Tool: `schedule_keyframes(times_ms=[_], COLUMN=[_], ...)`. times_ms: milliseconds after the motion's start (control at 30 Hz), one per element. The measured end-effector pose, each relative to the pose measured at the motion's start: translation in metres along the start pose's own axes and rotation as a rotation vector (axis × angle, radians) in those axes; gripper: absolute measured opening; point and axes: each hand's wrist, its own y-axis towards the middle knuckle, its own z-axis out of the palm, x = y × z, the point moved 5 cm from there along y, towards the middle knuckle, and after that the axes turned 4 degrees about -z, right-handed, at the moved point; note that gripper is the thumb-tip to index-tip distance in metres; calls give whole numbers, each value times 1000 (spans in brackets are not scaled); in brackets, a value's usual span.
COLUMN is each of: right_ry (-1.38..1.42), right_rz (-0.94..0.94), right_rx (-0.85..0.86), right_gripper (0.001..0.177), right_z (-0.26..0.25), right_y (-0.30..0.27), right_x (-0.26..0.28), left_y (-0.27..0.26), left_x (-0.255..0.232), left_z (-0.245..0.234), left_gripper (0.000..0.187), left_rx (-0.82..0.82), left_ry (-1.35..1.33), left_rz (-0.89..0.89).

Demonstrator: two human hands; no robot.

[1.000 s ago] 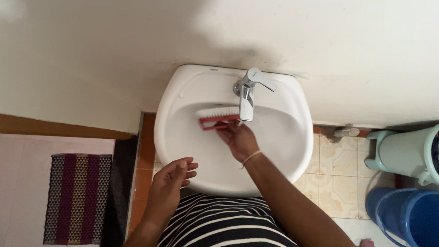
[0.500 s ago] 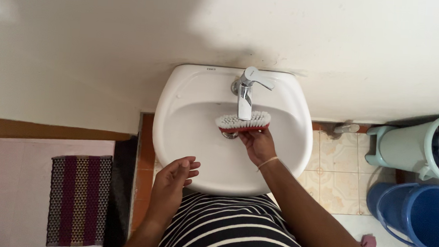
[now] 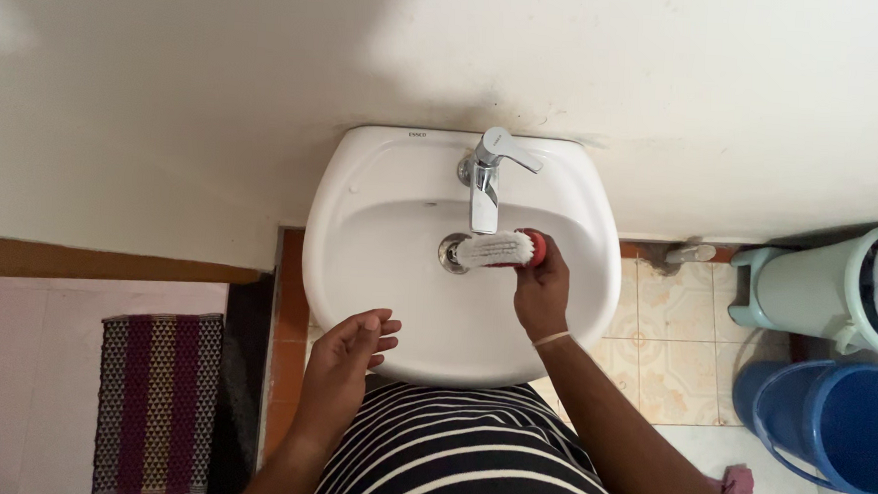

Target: The person scrubs the inside of a white bathroom sink using a red brush. They clean the basin, the drain area, and the faucet fixture thoroughly.

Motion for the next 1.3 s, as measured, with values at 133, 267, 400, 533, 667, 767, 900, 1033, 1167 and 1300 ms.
schedule_keyframes(times_ms=[133,267,400,533,667,767,900,1033,1167,1300], right_ry=[-22,-21,-65,-249,-442,-753,-1120,-1117,-1034,-1120], right_rz=[-61,-64,-111,-91,21,125,253,45,-87,68], right_rx=[21,6,-76,-89,-20,134,467,637,676,508], right_gripper=[29,29,28,29,31,34,29,29,35,29], right_z=[-1,2,3,0,-5,-4,6,29,54,47], right_y=[3,2,-1,-4,6,13,14,2,-17,-6], right_x=[11,12,15,22,39,56,53,26,1,-12], left_y=[-2,-4,-6,-9,-7,-6,-5,-4,-4,-4], left_x=[1,3,4,8,12,15,16,14,10,11], left_z=[0,0,-2,-3,-5,-6,-6,-5,-6,-9], left_gripper=[52,51,52,52,52,52,51,51,51,51], left_rx=[0,3,-1,2,6,9,2,10,20,-3], left_ry=[3,-7,-29,-49,-71,-98,-74,-82,-75,-56], left_rz=[16,27,24,19,32,41,19,15,44,14])
